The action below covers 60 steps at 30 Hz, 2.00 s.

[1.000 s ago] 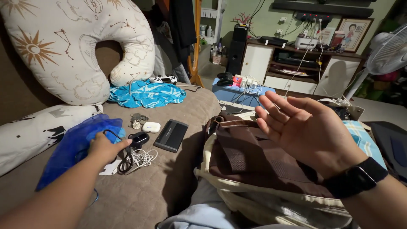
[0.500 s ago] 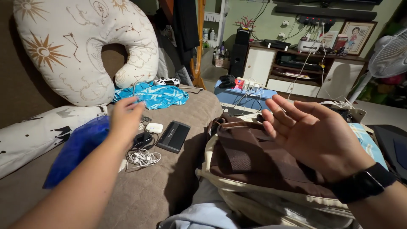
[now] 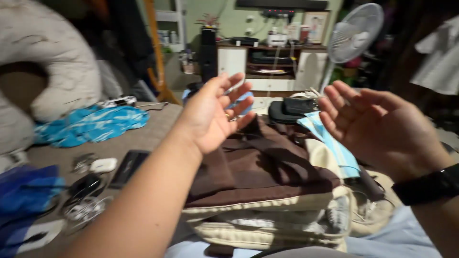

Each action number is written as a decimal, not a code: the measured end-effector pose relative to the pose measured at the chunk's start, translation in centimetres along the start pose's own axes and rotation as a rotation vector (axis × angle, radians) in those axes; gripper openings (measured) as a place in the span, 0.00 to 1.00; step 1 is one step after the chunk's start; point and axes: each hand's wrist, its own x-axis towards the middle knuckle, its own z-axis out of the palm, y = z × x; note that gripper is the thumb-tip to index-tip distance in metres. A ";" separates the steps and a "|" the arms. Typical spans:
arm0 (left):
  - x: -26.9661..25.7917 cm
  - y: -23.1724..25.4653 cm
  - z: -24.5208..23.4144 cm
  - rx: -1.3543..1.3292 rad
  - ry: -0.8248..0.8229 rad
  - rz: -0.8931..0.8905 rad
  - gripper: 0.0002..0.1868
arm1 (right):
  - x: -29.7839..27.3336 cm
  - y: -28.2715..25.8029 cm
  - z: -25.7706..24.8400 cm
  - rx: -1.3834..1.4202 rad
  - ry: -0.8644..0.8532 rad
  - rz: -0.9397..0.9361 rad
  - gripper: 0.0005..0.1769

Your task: The person opens a brown and cream bag on a bed and removes items one at a time, including a black mesh pouch, coins, a charging cable, black clothing items, a keychain, and a small bottle, placing each on the bed beside the bag. They then handle the bag's flaps and zippers.

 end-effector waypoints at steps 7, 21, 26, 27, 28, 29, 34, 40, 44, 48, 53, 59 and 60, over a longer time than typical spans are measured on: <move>-0.1 -3.0 3.1 -0.004 -0.070 -0.102 0.17 | -0.8 -1.4 -2.9 -0.010 0.141 -0.057 0.25; -7.0 -5.0 -1.5 1.550 -0.340 0.037 0.65 | -0.4 1.2 -1.1 -0.044 0.179 0.029 0.26; -6.3 -6.3 -2.0 1.894 -0.441 0.056 0.64 | -0.5 1.9 -2.1 -0.092 0.087 0.027 0.27; -6.3 -6.4 -2.0 1.942 -0.458 0.031 0.64 | -0.5 2.0 -2.4 -0.086 0.065 0.037 0.27; -6.3 -6.6 -1.9 1.972 -0.484 0.037 0.63 | -0.4 2.0 -2.7 -0.079 0.066 0.036 0.27; -6.4 -6.7 -1.8 2.002 -0.507 0.039 0.62 | -0.3 2.1 -2.9 -0.071 0.064 0.039 0.27; -7.1 -6.1 0.2 1.937 -0.536 0.151 0.53 | 0.2 2.8 -3.8 0.145 -0.196 0.130 0.26; -9.1 -6.5 3.2 1.553 -0.600 -0.057 0.25 | -0.2 0.5 -3.4 -1.133 -0.603 0.355 0.17; -9.4 -7.1 2.9 1.557 -0.683 -0.313 0.19 | -2.6 2.3 -3.0 -1.634 -0.399 0.720 0.20; -9.5 -8.6 2.0 1.617 -0.710 0.296 0.16 | -2.7 4.1 -3.0 -1.646 -0.527 0.671 0.26; -6.3 -7.7 1.3 1.845 -0.461 -0.152 0.19 | -1.8 5.5 -2.8 -1.675 -0.713 0.182 0.37; -5.3 -8.5 0.4 1.877 -0.502 -0.296 0.21 | -1.6 6.7 -2.5 -1.701 -0.655 0.263 0.37; -5.4 -9.0 -0.1 1.872 -0.515 -0.319 0.21 | -1.6 6.8 -2.6 -1.714 -0.633 0.315 0.37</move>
